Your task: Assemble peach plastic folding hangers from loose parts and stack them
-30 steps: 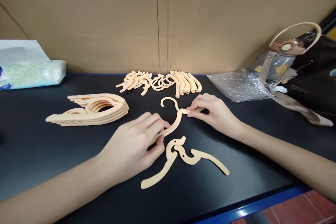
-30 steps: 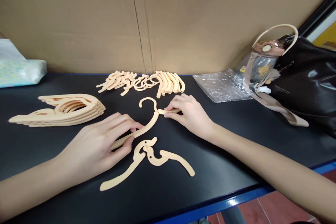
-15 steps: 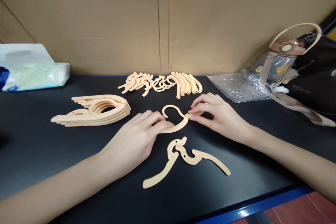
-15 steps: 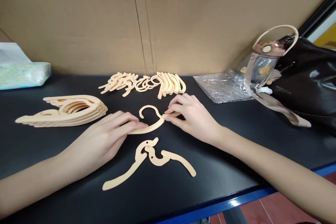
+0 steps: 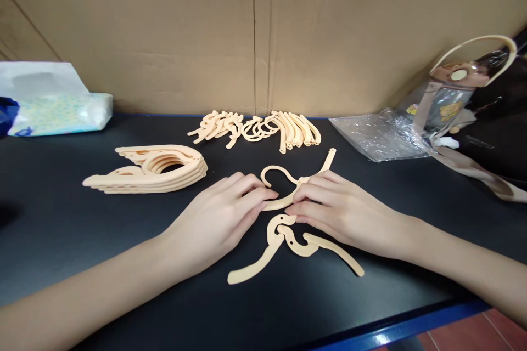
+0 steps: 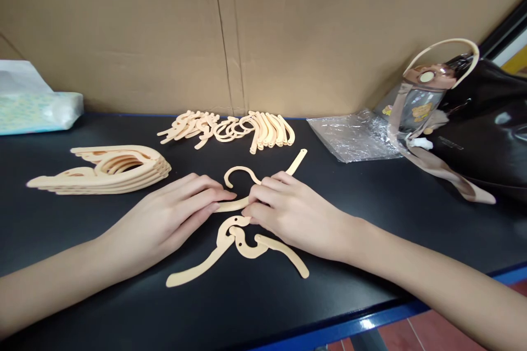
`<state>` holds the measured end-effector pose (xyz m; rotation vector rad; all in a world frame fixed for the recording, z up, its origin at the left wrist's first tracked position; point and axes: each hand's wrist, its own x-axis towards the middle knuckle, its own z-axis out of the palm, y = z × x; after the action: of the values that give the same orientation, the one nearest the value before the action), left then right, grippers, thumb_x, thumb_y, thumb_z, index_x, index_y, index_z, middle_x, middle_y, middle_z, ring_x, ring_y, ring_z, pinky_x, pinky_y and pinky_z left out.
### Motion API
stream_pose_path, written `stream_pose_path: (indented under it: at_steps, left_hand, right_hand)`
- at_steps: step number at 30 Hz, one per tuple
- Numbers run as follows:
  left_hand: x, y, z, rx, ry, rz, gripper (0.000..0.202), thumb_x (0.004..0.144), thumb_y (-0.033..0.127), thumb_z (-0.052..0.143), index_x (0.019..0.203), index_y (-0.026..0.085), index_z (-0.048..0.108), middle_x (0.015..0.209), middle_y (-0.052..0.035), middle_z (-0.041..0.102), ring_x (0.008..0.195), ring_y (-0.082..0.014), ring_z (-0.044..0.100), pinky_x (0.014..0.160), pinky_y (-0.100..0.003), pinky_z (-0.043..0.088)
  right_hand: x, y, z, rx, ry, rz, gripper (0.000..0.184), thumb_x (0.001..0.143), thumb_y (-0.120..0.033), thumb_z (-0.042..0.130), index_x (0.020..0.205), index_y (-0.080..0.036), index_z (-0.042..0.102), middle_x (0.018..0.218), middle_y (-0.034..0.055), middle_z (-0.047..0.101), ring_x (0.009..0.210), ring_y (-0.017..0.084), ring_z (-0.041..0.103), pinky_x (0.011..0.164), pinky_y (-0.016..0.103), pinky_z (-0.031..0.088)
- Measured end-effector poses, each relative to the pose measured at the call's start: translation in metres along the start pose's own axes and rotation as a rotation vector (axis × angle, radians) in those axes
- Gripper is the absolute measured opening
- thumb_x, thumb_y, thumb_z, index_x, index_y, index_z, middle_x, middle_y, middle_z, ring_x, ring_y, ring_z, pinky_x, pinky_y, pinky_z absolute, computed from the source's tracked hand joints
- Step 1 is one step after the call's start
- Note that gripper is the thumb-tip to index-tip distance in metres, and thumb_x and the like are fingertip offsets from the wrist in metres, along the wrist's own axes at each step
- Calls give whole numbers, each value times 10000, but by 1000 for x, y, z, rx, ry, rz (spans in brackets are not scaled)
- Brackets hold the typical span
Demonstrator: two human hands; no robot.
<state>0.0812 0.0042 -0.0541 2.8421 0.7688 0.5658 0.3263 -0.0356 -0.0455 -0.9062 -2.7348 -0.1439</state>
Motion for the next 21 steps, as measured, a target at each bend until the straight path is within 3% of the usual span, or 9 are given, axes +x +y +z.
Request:
stream_pose_path:
  at_steps: [4,7,11,15,18,21]
  left_hand:
    - [-3,6,-6,-136,117,-12,336,1048,301,283,1206,203,563,1109,-45,626,983,-179,566,849,-326,450]
    - [-3,13,-7,9,196,81,293,1027,330,380,1190,182,574,1108,-59,640,989,-199,570,826,-342,433]
    - [-1,19,-7,332,230,253,201,956,218,557,1132,137,613,1012,-54,685,951,-225,588,807,-365,413]
    - [-1,21,-8,506,278,358,115,945,192,584,1012,120,644,904,-48,708,855,-221,599,778,-373,405]
    - [-1,23,-9,533,301,399,116,959,197,561,981,113,638,857,-50,700,790,-209,590,752,-373,397]
    - [-1,23,-6,461,235,329,149,971,205,509,907,138,625,799,-34,657,713,-197,553,688,-359,386]
  right_hand:
    - [2,1,-1,19,6,-15,270,1039,-189,391,1026,-128,654,941,68,681,910,198,583,835,368,429]
    - [4,-2,-3,105,39,56,303,1045,-205,364,962,-124,644,908,78,669,859,197,577,803,363,423]
    - [6,-7,-7,539,42,268,258,1037,-236,408,965,-132,633,921,60,654,866,168,588,809,309,439]
    - [7,-12,-9,969,-23,494,276,1026,-299,442,896,-147,632,881,29,649,825,140,600,769,252,460]
    - [7,-14,-9,1105,-39,546,302,1020,-316,452,819,-152,608,846,12,650,800,127,590,754,231,457]
    - [7,-13,-9,1082,-19,544,325,1017,-333,459,798,-156,621,816,2,642,771,118,585,727,222,449]
